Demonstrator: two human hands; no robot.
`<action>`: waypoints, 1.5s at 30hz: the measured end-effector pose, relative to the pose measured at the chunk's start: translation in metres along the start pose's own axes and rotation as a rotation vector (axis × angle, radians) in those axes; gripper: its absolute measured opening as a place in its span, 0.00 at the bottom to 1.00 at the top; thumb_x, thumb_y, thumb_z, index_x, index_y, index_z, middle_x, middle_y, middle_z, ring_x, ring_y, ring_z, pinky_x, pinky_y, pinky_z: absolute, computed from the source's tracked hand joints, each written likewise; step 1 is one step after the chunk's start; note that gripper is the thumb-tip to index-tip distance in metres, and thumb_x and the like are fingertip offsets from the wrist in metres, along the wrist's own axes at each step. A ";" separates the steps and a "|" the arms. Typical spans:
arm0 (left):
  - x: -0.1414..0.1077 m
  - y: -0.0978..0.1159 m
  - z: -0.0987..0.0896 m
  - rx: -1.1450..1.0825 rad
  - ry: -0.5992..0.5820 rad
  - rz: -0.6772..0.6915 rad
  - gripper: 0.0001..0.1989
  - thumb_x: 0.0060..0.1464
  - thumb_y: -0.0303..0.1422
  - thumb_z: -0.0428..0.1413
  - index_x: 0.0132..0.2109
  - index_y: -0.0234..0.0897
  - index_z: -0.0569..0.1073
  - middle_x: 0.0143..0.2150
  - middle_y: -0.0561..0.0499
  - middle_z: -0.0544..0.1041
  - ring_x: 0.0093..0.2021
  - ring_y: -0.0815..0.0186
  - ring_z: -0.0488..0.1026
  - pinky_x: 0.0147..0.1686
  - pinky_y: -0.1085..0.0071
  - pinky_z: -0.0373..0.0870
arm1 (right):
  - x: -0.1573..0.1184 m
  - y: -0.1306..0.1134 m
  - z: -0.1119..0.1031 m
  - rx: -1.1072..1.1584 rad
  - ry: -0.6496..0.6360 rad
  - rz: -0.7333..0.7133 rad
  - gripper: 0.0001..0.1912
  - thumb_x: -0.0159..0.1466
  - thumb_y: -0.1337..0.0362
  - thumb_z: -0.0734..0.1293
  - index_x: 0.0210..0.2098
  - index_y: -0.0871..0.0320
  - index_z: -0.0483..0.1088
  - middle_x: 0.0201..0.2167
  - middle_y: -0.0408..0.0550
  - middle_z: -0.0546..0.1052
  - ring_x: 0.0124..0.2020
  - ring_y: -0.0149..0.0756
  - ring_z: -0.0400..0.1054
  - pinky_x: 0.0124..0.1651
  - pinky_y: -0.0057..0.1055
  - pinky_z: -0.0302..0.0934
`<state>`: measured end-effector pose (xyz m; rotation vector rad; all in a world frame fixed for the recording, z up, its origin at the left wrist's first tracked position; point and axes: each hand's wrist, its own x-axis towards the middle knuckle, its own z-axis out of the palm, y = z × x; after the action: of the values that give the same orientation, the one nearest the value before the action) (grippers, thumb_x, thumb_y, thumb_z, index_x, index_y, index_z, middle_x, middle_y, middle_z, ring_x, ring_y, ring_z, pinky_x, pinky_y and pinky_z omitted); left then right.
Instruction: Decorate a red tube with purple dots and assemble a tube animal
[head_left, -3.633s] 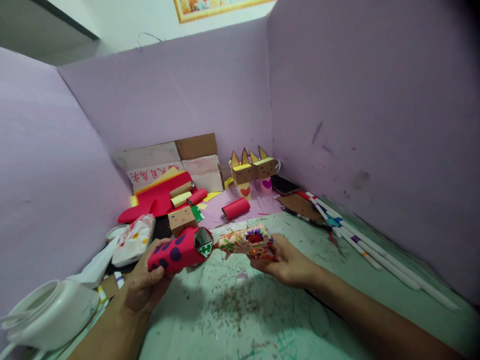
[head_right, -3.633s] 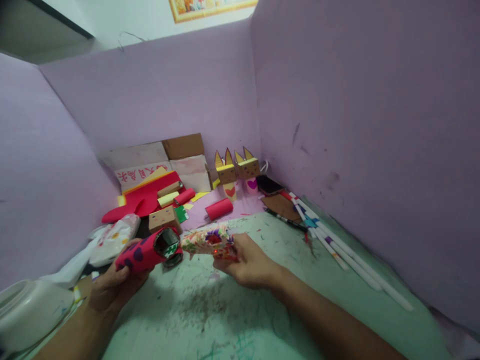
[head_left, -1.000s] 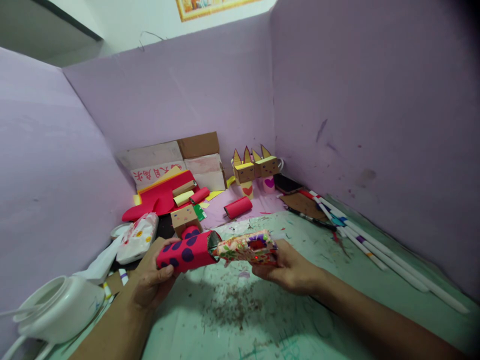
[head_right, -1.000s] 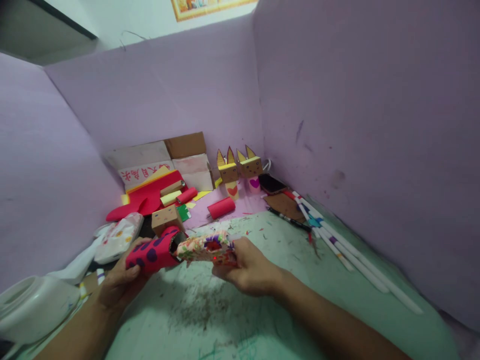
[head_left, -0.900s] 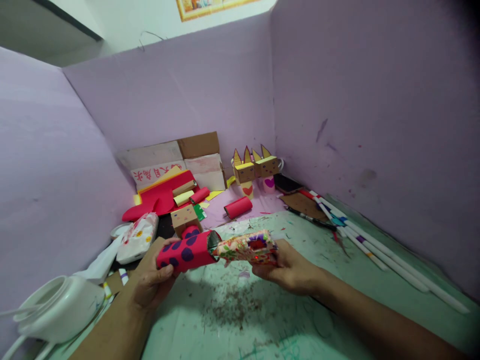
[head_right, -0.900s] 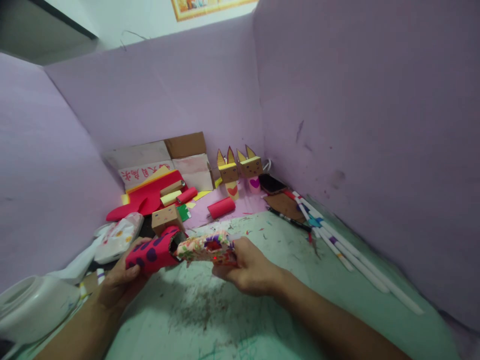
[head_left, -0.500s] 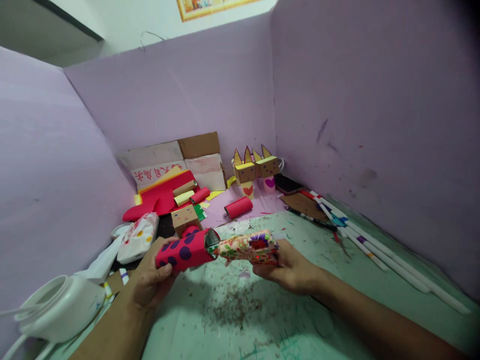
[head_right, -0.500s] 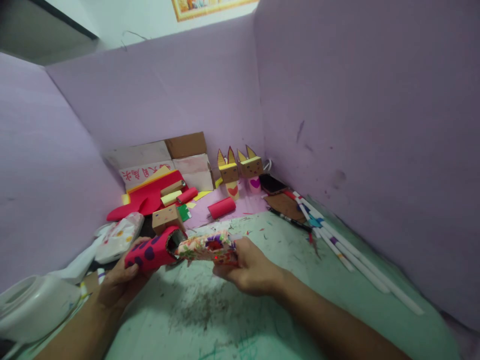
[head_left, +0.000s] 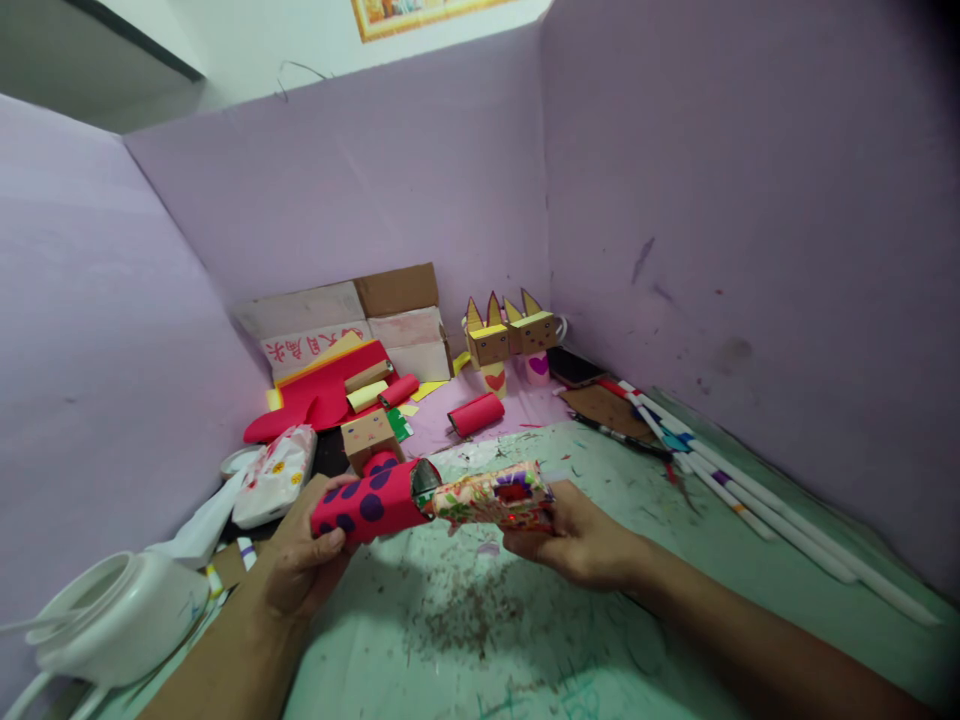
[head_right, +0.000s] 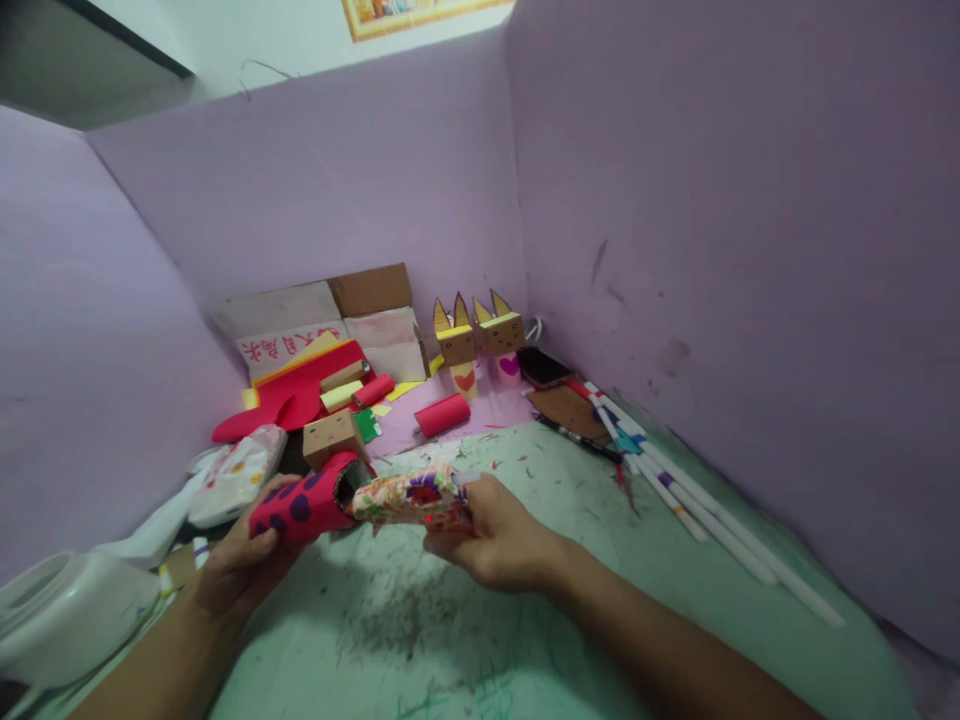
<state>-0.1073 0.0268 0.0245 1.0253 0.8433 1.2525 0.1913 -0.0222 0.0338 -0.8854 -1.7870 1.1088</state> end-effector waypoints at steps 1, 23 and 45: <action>0.000 0.000 0.000 0.003 -0.002 -0.003 0.31 0.27 0.33 0.73 0.45 0.37 0.78 0.39 0.46 0.80 0.34 0.61 0.76 0.32 0.73 0.75 | 0.000 0.000 0.000 0.002 -0.002 0.005 0.06 0.52 0.65 0.63 0.24 0.55 0.58 0.19 0.36 0.54 0.21 0.26 0.47 0.22 0.26 0.43; 0.001 0.004 -0.004 -0.005 -0.037 0.022 0.30 0.31 0.31 0.72 0.46 0.38 0.76 0.39 0.47 0.77 0.34 0.62 0.75 0.31 0.72 0.76 | -0.001 0.004 -0.005 0.004 -0.012 0.080 0.10 0.53 0.61 0.66 0.24 0.55 0.58 0.19 0.36 0.53 0.21 0.26 0.46 0.22 0.27 0.42; -0.001 0.002 -0.003 -0.014 -0.011 0.058 0.30 0.30 0.32 0.71 0.46 0.38 0.77 0.39 0.47 0.77 0.33 0.63 0.75 0.29 0.72 0.75 | 0.001 0.005 -0.006 -0.058 -0.013 0.091 0.09 0.53 0.63 0.65 0.23 0.55 0.57 0.19 0.37 0.53 0.21 0.27 0.46 0.22 0.26 0.41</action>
<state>-0.1108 0.0265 0.0253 1.0513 0.8003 1.2993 0.1973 -0.0178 0.0311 -1.0049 -1.8124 1.1270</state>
